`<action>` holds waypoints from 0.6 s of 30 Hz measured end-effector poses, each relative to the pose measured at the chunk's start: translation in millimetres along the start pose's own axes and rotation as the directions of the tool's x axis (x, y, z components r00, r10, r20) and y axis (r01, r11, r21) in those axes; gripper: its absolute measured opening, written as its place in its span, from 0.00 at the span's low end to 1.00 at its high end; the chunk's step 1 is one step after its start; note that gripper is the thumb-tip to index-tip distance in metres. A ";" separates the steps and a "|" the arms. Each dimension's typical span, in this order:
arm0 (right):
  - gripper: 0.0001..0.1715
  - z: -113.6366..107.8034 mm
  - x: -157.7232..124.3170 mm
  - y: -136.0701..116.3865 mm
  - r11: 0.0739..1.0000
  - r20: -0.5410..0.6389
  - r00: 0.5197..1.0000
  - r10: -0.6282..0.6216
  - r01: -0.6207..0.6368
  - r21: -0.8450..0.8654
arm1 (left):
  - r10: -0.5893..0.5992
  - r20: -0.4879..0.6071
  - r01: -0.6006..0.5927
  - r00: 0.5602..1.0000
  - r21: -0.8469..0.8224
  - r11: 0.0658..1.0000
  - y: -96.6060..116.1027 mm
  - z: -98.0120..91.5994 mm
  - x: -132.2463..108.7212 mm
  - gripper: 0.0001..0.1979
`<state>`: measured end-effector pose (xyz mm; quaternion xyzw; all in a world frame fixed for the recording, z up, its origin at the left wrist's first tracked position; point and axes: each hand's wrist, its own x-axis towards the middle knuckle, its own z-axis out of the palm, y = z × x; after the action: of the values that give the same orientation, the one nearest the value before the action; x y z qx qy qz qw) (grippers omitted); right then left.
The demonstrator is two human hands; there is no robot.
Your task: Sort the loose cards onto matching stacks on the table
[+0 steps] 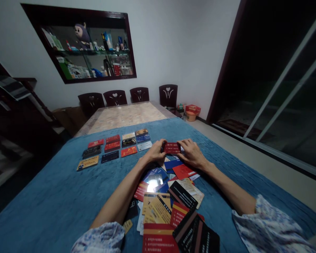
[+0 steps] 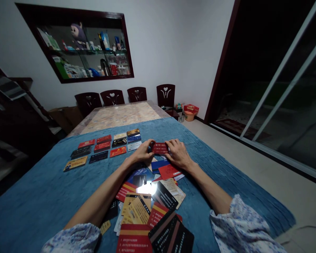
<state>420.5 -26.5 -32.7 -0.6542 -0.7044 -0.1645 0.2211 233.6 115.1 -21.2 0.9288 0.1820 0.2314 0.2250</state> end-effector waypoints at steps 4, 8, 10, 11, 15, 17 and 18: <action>0.28 -0.3 -0.6 1.0 1.000 -0.004 1.000 -0.002 0.002 0.000 | 0.004 0.020 -0.005 1.000 0.080 0.997 1.6 -0.2 -2.0 0.22; 0.28 0.8 -0.9 2.6 1.000 -0.006 1.000 -0.002 0.002 -0.020 | 0.039 0.041 -0.044 0.998 0.137 0.990 1.4 -2.2 -1.5 0.20; 0.28 1.3 -0.9 3.7 1.000 0.003 1.000 -0.006 0.006 -0.023 | 0.053 0.055 -0.061 0.997 0.166 0.984 0.1 -3.9 -0.1 0.22; 0.28 1.5 -1.0 4.2 1.000 0.010 1.000 -0.011 0.011 -0.022 | 0.059 0.064 -0.070 0.996 0.178 0.982 -0.5 -4.9 0.7 0.23; 0.27 1.5 -1.4 5.2 1.000 0.034 0.999 -0.029 0.030 -0.008 | 0.063 0.134 -0.092 0.989 0.225 0.970 -0.9 -8.8 2.6 0.23; 0.27 1.5 -1.7 4.9 0.999 0.050 0.998 -0.037 0.038 -0.008 | 0.036 0.174 -0.080 0.984 0.255 0.963 0.3 -9.7 2.7 0.22; 0.26 1.4 -1.8 4.5 0.999 0.059 0.997 -0.039 0.040 -0.008 | 0.020 0.188 -0.071 0.982 0.267 0.961 1.0 -9.9 2.6 0.21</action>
<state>424.9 -26.9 -35.2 -0.6457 -0.7227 -0.1528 0.1938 230.9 118.7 -12.0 0.9722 0.1692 0.1226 0.1053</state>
